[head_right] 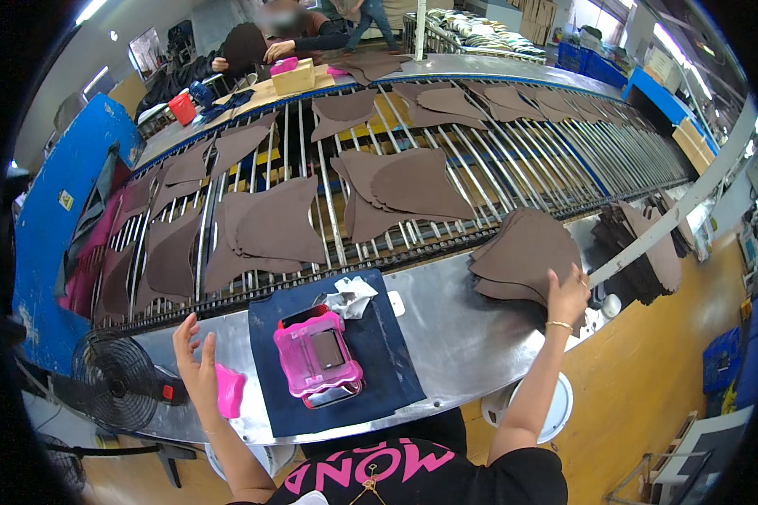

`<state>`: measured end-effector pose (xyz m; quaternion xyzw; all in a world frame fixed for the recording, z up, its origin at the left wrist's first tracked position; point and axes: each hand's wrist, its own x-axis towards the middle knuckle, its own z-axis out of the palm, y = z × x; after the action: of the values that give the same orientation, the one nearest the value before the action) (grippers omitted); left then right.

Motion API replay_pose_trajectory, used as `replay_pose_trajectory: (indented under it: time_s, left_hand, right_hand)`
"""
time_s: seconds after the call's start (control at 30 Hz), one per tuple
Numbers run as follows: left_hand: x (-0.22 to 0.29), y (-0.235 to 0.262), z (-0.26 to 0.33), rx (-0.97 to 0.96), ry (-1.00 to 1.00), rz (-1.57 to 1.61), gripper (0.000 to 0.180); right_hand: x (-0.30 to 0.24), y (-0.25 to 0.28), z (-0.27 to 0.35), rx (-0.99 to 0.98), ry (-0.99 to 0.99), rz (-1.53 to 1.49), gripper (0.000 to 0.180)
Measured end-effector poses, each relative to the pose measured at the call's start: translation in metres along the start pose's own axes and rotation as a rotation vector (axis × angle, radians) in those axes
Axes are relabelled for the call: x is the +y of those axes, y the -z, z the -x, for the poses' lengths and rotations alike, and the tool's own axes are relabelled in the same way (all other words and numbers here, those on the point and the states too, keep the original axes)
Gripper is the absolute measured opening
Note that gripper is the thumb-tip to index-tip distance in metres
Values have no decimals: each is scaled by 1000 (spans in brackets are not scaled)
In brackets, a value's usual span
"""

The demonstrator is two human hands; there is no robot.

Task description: The person picks brown fabric pieces from a conveyor belt, briefly lifts them to check orientation, and stacks them on a metal table. The process repeats continuously as more pieces arrive on the belt.

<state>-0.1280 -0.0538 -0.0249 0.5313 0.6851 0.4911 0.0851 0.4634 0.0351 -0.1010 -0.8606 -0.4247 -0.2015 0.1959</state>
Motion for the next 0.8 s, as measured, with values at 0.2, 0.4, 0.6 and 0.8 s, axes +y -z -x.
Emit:
replay_pose_trajectory:
  time_s: [0.2, 0.4, 0.6, 0.8]
  left_hand:
    - [17, -16, 6, -78, -21, 40, 41]
    - [18, -14, 15, -61, -25, 35, 43]
    - [10, -4, 24, -62, 0, 19, 43]
    - [11, -5, 25, -64, 3, 50, 45]
  right_hand:
    - [45, 0, 9, -320, -209, 78, 58]
    - [13, 19, -3, -310, -240, 195, 50]
    - [41, -12, -15, -317, -344, 31, 67]
    - [61, -5, -18, -445, -82, -186, 57]
